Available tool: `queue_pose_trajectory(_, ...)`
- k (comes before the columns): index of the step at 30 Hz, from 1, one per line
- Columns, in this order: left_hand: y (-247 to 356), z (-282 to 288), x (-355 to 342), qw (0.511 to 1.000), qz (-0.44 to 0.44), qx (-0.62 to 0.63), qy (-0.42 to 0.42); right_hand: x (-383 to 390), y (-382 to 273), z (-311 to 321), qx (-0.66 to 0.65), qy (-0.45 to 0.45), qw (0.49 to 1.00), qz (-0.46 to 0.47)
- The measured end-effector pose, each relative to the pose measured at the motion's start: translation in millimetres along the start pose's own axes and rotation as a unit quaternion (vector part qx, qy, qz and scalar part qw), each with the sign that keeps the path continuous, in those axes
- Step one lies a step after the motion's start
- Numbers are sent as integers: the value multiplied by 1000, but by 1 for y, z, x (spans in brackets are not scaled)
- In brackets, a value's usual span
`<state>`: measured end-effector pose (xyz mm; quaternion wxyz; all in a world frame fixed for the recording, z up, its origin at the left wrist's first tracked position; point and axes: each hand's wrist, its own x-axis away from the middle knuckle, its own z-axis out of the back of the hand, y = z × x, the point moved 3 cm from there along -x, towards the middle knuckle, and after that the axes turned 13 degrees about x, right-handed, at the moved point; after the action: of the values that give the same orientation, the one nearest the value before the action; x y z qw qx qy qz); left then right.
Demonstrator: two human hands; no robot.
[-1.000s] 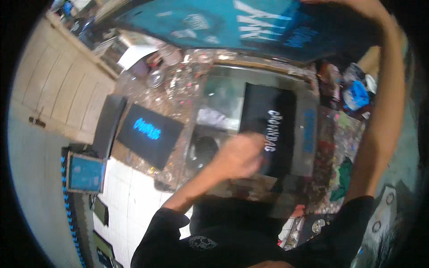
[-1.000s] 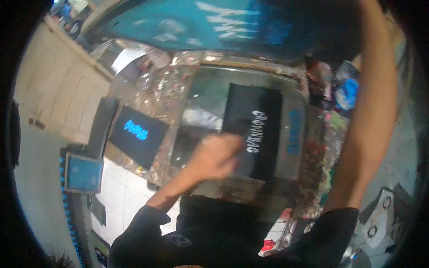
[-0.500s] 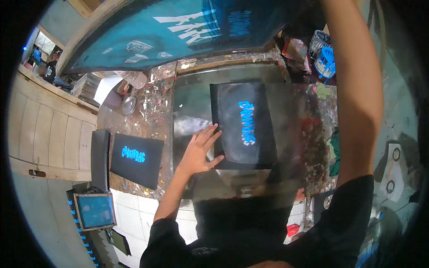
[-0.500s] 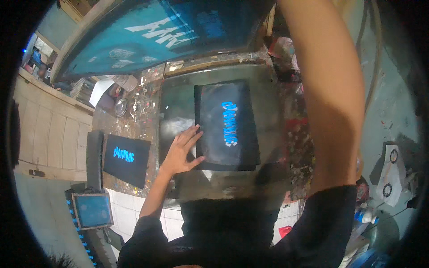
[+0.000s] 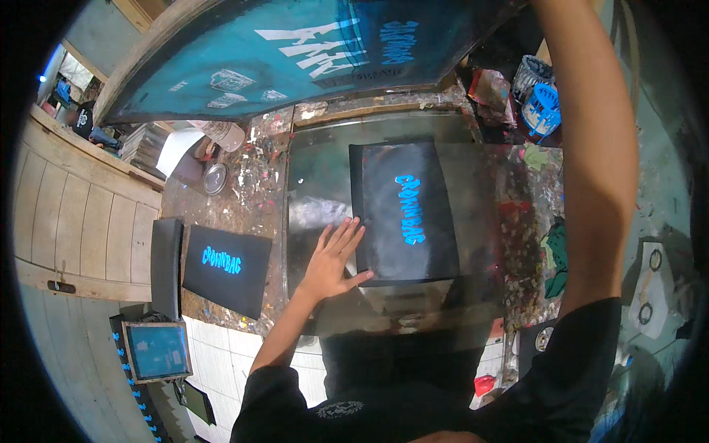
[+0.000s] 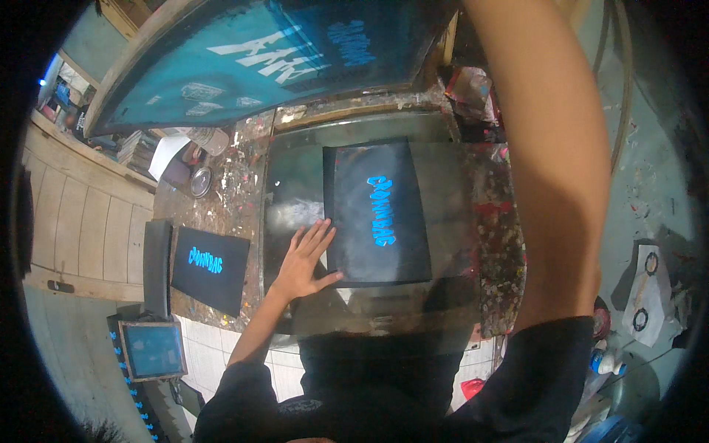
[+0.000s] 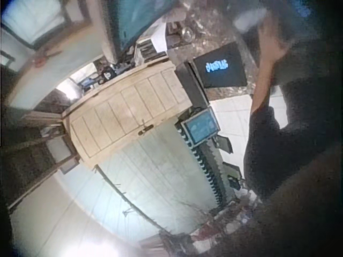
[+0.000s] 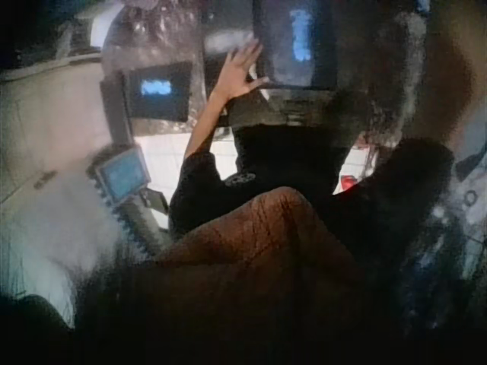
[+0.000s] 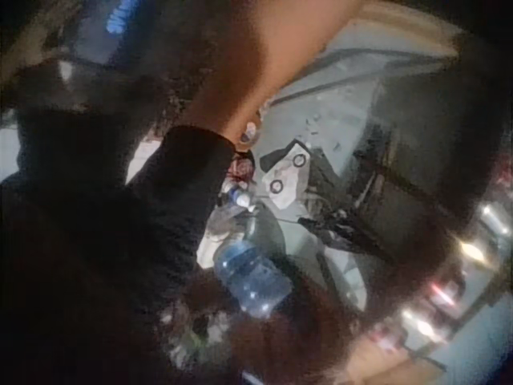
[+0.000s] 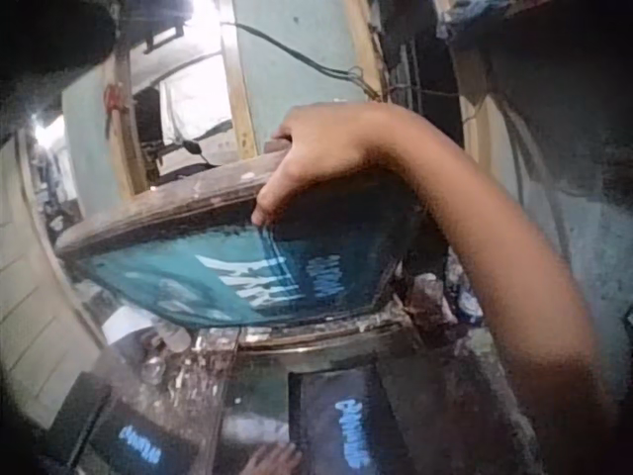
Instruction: The person performs screen printing on black fabric items by placing each item on a board, lowering a screen, and using a squeegee to apply blue ink. The person then hands the printed items to another person.
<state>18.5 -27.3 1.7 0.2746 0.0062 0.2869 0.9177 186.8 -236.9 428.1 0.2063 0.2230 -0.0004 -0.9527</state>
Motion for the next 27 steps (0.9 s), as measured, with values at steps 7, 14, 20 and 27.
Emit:
queue_pose_trajectory(7, 1, 1, -1, 1000, 11, -23, -19, -11, 16, -8, -35, 6, 992, 122)
queue_pose_trajectory(14, -2, -1, -2, 999, 2, -29, -18, -10, 15, -5, -22, 5, 991, 129)
queue_pose_trajectory(20, -2, -1, -1, 1000, 13, -2, -16, -9, 16, -4, -15, 5, 993, 119)
queue_pose_trajectory(27, 1, 1, -3, 1000, 7, -17, -14, -13, 20, -2, -47, -28, 984, 171)
